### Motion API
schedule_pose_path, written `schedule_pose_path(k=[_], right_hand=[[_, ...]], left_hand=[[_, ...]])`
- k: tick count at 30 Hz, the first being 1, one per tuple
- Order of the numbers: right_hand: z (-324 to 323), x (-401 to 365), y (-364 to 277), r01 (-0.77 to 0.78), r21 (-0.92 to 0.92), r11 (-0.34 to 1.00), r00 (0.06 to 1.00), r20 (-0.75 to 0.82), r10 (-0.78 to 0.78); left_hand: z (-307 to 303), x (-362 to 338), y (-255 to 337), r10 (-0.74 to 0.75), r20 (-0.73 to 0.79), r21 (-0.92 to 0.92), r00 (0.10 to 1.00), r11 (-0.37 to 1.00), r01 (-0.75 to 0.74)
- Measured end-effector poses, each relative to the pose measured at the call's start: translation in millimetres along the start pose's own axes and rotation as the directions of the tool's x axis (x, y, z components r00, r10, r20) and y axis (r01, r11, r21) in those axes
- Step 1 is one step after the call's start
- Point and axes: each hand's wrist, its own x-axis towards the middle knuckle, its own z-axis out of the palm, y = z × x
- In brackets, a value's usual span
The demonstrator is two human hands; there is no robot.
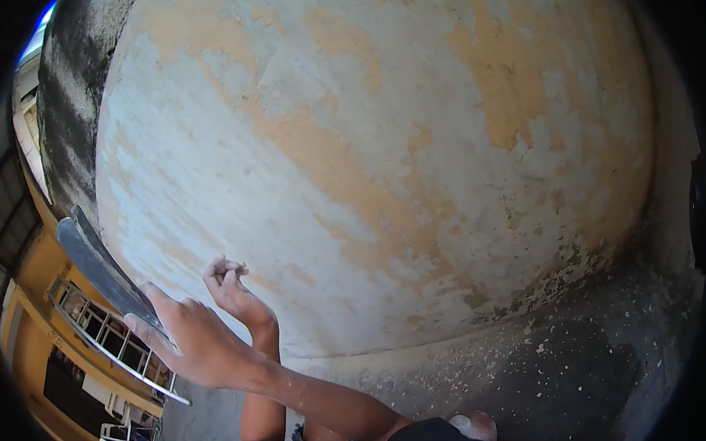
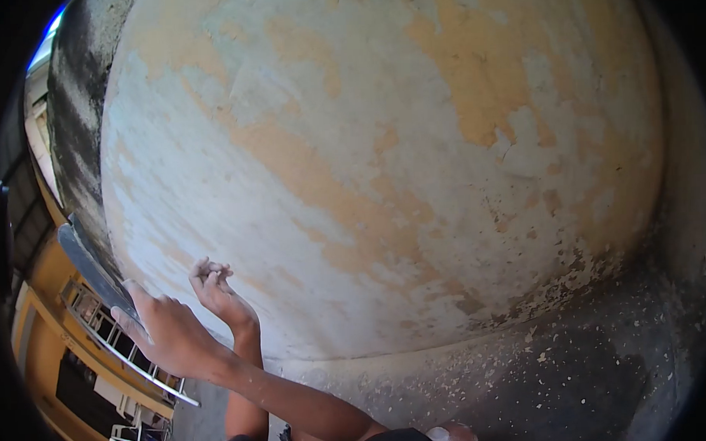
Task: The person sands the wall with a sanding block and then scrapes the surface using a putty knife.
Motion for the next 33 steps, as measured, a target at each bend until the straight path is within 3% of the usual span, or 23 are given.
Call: schedule_pose_path(k=[6, 7, 15, 16, 20, 21, 22, 23, 24, 25, 26, 28, 30, 31, 33], right_hand=[[8, 4, 2, 0.126, -0.039, 0.991, 0.985, -0.110, -0.130], [3, 4, -3, 0.074, -0.015, 0.997, 0.994, -0.082, -0.075], [28, 3, 32, 0.120, -0.078, 0.990, 0.973, -0.187, -0.133], [27, 1, 27, -0.062, -0.040, 0.997, 0.994, -0.097, 0.058], [31, -11, 41, -0.121, -0.250, 0.961, 0.989, -0.110, 0.096], [29, -16, 41, -0.202, -0.351, 0.914, 0.974, -0.165, 0.152], [24, -19, 42, -0.276, -0.442, 0.854, 0.956, -0.220, 0.195], [15, -24, 53, -0.218, -0.502, 0.837, 0.959, -0.270, 0.087], [4, -28, 65, -0.152, -0.558, 0.816, 0.954, -0.299, -0.027], [-4, -32, 64, -0.150, -0.534, 0.832, 0.919, -0.385, -0.082], [-14, -37, 54, -0.274, -0.464, 0.842, 0.881, -0.472, 0.026], [-34, -50, 65, -0.297, -0.408, 0.863, 0.710, -0.699, -0.086], [-56, -74, 96, -0.260, -0.387, 0.885, 0.656, -0.743, -0.132], [-55, -83, 117, -0.246, -0.405, 0.881, 0.646, -0.746, -0.163], [-54, -97, 152, -0.380, -0.546, 0.747, 0.707, -0.692, -0.146]], left_hand=[[24, 37, -18, 0.051, -0.074, -0.082, 0.996, 0.995, -0.057], [39, 35, -16, 0.058, -0.075, -0.078, 0.996, 0.995, -0.063], [120, -41, 10, 0.419, 0.024, -0.291, 0.908, 0.872, -0.394], [121, -45, 8, 0.425, -0.006, -0.298, 0.905, 0.863, -0.407], [112, -34, -10, 0.563, -0.023, -0.292, 0.826, 0.787, -0.544], [101, -26, -18, 0.606, -0.032, -0.249, 0.795, 0.766, -0.593], [91, -17, -29, 0.582, -0.070, -0.229, 0.810, 0.781, -0.581], [82, -23, -61, 0.576, -0.089, -0.228, 0.813, 0.782, -0.579], [68, -33, -111, 0.209, -0.026, -0.188, 0.978, 0.959, -0.210], [55, -29, -143, -0.190, 0.012, -0.131, 0.982, 0.973, 0.190], [37, 26, -79, 0.541, -0.225, -0.103, 0.811, 0.814, -0.572], [10, 49, -87, 0.599, -0.249, -0.068, 0.761, 0.773, -0.631], [-12, 63, -97, 0.617, -0.257, -0.076, 0.744, 0.755, -0.652], [-22, 67, -103, 0.606, -0.272, -0.073, 0.747, 0.761, -0.644], [-40, 75, -112, 0.587, -0.299, -0.107, 0.752, 0.763, -0.638]])
